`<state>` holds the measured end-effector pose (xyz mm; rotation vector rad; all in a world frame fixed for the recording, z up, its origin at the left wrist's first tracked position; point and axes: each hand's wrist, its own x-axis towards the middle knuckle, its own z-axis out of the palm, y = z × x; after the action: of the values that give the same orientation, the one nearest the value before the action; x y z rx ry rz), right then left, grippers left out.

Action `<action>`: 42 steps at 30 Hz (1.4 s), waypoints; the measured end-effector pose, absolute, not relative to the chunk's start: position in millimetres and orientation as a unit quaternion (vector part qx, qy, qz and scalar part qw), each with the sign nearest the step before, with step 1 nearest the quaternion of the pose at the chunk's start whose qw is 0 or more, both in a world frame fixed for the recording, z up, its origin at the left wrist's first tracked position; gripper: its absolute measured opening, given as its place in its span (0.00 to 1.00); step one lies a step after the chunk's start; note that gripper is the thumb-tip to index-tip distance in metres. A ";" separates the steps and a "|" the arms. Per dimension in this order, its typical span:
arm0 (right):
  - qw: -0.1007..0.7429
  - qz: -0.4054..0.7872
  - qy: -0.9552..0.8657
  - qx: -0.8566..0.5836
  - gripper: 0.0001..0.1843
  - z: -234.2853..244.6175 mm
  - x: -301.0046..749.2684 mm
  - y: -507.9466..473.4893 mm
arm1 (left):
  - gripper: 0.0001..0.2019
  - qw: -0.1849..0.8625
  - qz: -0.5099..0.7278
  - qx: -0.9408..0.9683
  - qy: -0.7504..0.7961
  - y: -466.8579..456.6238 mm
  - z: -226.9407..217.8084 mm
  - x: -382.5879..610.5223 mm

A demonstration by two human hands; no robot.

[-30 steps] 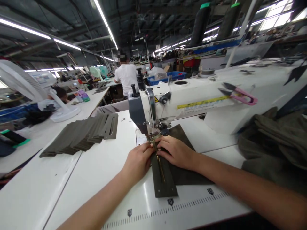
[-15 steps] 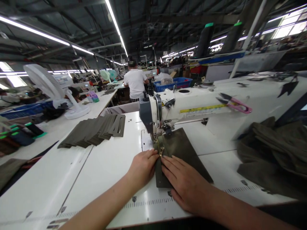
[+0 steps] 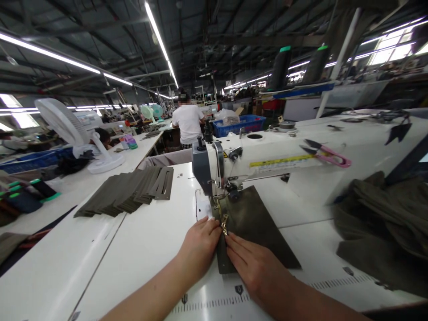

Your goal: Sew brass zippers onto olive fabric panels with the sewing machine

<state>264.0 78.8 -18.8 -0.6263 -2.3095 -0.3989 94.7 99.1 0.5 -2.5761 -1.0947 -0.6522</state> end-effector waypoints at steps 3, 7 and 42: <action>0.363 -0.156 -0.884 -0.251 0.19 -21.5 262.0 83.8 | 0.10 0.125 -0.232 -0.890 -0.372 104.9 0.7 93.3; 0.379 -0.157 -0.874 -0.260 0.19 -25.1 259.4 92.0 | 0.09 0.117 -0.236 -0.890 -0.371 113.9 0.7 92.5; 0.198 0.024 -0.773 -0.602 0.12 8.4 233.4 180.0 | 0.10 0.084 -0.168 -0.880 -0.435 139.4 4.5 85.6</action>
<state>233.4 180.0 8.4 -1.6849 -2.1642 0.0680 85.6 139.4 4.5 -2.6280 -1.2993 -0.5021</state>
